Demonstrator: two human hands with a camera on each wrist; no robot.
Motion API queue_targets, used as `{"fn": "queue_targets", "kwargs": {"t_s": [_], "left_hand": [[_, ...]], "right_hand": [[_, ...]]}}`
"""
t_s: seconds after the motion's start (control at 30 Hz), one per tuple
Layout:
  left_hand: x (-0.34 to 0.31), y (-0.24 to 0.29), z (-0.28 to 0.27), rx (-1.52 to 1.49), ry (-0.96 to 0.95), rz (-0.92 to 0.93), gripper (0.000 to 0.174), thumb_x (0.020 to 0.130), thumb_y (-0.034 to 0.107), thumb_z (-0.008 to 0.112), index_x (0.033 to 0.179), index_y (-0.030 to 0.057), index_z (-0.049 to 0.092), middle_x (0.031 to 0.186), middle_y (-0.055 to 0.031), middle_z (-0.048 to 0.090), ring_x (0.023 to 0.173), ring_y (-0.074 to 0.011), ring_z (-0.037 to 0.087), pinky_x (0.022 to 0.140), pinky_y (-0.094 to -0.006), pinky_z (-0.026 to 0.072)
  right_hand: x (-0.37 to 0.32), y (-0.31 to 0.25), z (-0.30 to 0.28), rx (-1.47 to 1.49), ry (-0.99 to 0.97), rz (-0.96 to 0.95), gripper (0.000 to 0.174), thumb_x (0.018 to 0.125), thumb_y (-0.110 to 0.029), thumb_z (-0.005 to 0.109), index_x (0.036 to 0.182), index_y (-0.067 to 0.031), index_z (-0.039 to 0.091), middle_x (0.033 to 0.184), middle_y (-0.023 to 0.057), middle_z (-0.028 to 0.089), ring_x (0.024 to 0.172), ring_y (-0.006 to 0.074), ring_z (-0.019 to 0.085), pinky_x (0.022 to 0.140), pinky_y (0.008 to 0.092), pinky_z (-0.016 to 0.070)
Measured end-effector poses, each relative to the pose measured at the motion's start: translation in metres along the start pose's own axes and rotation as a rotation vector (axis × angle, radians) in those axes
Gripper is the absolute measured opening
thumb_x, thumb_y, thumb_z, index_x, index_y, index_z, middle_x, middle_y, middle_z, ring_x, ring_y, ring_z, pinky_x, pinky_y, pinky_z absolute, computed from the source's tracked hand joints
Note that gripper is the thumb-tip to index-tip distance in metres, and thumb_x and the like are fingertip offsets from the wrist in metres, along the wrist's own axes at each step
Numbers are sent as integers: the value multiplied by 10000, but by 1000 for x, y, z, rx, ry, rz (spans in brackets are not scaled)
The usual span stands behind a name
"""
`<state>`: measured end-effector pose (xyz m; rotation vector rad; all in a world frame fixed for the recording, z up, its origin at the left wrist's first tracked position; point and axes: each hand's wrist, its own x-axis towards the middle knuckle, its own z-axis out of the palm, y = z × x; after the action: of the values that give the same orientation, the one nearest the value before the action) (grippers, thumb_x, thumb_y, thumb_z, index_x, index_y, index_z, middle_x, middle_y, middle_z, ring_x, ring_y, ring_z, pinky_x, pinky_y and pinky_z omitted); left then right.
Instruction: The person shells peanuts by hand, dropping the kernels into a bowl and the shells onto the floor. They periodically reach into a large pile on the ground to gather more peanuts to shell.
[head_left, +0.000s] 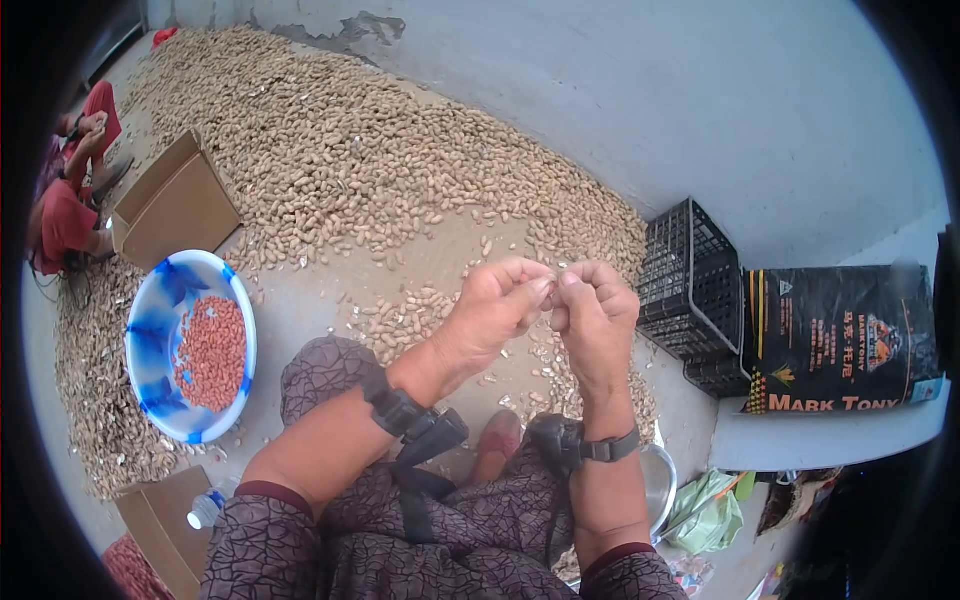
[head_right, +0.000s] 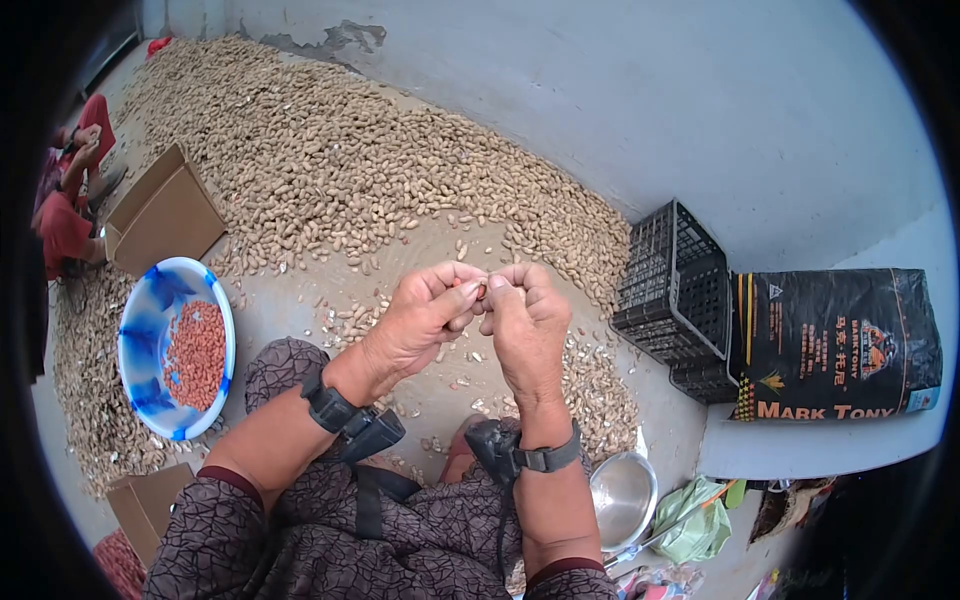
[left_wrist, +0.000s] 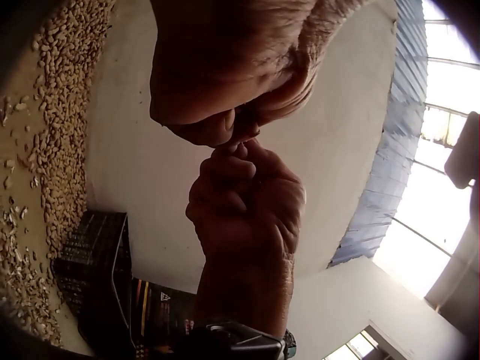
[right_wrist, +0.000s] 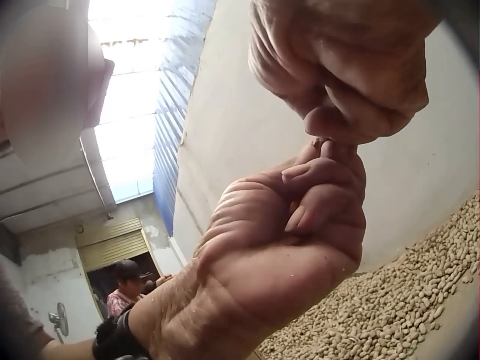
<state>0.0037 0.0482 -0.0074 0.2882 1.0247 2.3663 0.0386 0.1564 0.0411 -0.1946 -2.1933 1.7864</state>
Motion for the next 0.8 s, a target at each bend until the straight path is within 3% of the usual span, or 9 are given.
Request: {"fn": "queue_targets", "kwargs": {"t_s": [0.07,0.27,0.47,0.6,0.8], "left_hand": [[-2,2,3,8,-31,10,163,857,135,513,974,24,539,745,18,523,542,-12,375,455,-145,280],[-4,1,7,3,-33,43,183,856,120,511,1000,11,536,757,5,538,543,-16,392,461,-144,292],[-2,-9,5,-19,-9,37,191,858,124,500,1007,8,526,760,-7,551,547,-22,414,450,-142,298],[1,-13,5,-65,8,40,175,860,119,489,994,9,512,766,-18,556,544,-25,421,437,-144,300],[4,-14,2,-164,32,-38,147,876,156,461,943,34,509,701,10,506,520,-29,401,414,-153,281]], "right_hand": [[3,3,-5,220,-4,148,90,799,-78,490,777,4,520,612,56,556,440,53,444,379,172,344],[5,-6,-8,328,-30,293,99,759,-70,471,802,11,508,605,57,550,400,49,424,309,159,282],[6,-6,-12,226,-54,333,180,751,-62,464,886,45,519,615,56,553,405,53,428,322,153,295],[4,-8,-11,166,-42,334,190,751,-62,470,887,58,529,624,54,558,419,53,440,341,156,315],[-4,-1,0,-77,33,39,109,741,-21,521,828,39,547,623,55,567,475,73,499,423,199,406]]}}
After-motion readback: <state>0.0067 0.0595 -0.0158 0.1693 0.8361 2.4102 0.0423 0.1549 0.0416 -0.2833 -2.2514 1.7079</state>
